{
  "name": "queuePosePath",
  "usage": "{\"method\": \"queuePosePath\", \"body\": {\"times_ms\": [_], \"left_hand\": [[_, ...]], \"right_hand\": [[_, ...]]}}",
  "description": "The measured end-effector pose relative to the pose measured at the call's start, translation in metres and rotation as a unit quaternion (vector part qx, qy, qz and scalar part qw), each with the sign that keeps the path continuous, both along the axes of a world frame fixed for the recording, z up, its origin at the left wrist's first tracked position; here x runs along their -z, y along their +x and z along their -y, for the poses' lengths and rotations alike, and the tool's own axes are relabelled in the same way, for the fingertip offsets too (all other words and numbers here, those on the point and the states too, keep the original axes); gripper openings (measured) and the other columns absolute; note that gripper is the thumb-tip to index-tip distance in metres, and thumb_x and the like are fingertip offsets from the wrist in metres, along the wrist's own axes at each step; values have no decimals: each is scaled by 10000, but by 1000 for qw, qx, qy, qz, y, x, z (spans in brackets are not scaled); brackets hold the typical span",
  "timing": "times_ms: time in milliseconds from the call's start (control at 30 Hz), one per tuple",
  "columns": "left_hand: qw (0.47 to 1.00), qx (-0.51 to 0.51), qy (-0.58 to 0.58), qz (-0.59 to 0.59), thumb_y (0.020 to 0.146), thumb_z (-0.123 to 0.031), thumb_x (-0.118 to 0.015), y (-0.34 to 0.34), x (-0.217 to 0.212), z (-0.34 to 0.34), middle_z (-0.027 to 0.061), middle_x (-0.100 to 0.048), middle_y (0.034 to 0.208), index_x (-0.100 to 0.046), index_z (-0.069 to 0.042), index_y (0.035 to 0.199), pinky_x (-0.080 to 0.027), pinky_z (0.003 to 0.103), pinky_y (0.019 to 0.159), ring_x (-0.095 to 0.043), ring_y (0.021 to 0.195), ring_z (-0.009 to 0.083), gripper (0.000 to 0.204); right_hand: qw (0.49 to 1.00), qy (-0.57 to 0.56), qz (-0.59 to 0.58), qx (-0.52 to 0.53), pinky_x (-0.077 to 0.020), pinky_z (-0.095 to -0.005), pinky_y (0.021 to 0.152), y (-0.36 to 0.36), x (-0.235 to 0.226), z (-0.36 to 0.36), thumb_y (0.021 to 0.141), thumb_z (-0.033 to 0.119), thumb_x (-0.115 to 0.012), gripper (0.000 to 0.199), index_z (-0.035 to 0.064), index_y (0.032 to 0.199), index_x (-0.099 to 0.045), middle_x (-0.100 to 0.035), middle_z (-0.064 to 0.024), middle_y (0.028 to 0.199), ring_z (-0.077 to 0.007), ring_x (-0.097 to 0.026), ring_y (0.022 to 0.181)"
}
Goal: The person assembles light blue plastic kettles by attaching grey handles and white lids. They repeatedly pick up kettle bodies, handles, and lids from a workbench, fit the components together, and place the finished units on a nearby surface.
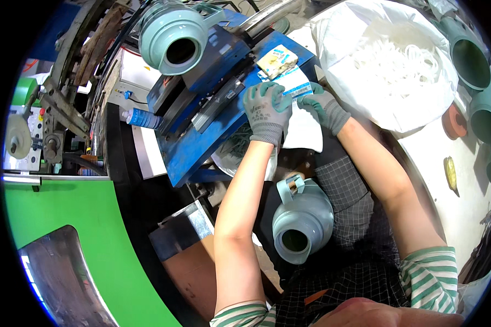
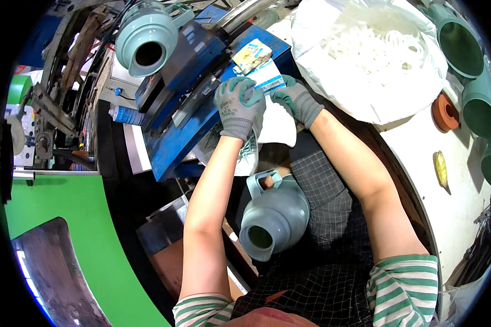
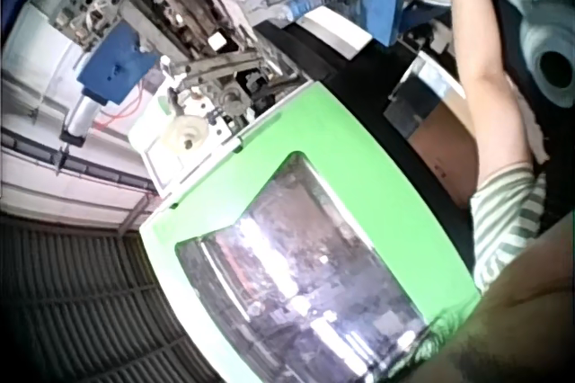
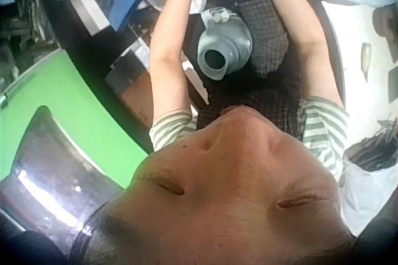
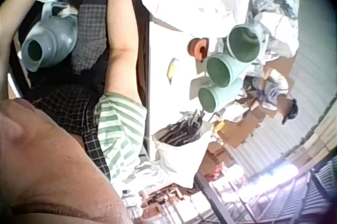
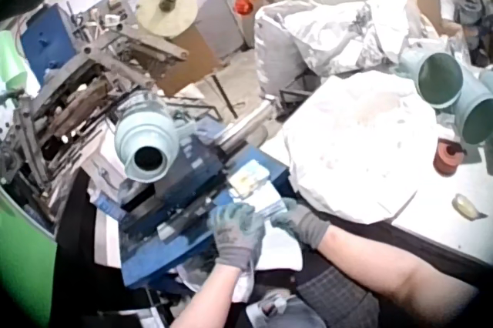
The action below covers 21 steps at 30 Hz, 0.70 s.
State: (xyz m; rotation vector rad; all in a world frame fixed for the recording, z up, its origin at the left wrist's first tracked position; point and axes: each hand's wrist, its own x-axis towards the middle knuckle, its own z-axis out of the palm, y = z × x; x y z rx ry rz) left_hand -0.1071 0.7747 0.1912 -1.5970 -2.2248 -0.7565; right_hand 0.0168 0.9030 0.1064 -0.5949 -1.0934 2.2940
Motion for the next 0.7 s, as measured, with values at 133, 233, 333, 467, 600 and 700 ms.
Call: {"method": "queuePosePath", "body": {"times_ms": [133,233,333,467,600,700], "left_hand": [[999,21,23,31,783,-277,-814,2,3,-2,43,-667,1095,-779,-175,914,-443,463,1038,-591,1107,313,169],[997,41,35,57,776,-184,-802,10,1,15,43,-683,1094,-775,-135,902,-456,446,1027,-585,1112,308,137],[980,66,66,175,790,-62,-808,29,-6,54,64,-708,1189,-764,-81,932,-472,406,1046,-602,1167,273,150],[852,-49,194,483,926,-114,-804,74,-2,143,98,-742,1080,-736,-3,912,-546,316,860,-671,933,154,131],[763,-151,239,582,910,-38,-788,112,39,245,74,-734,963,-740,36,1033,-559,294,768,-683,876,140,151],[728,-118,249,628,950,-95,-775,150,25,240,68,-742,1003,-759,12,1014,-554,268,762,-689,819,143,126]], "right_hand": [[1000,24,10,-17,-573,-261,733,11,0,1,906,72,-719,333,47,1234,-662,-724,-56,942,-126,-687,825],[998,44,4,-49,-577,-260,784,25,-9,8,918,98,-739,343,46,1249,-666,-727,-64,992,-122,-695,888],[992,119,16,-35,-572,-261,865,59,-33,28,934,122,-749,381,29,1293,-659,-716,-91,1123,-130,-688,1010],[902,360,140,195,-555,-288,956,139,-57,66,974,100,-714,396,-6,1347,-633,-648,-118,1306,-163,-632,1172],[988,122,94,-31,-581,-288,814,229,-70,119,1021,133,-651,412,-25,1398,-601,-723,-127,1076,-147,-705,940],[953,11,179,-243,-599,-264,674,271,-110,140,1082,218,-558,544,-43,1545,-442,-764,-135,953,-163,-744,784]]}}
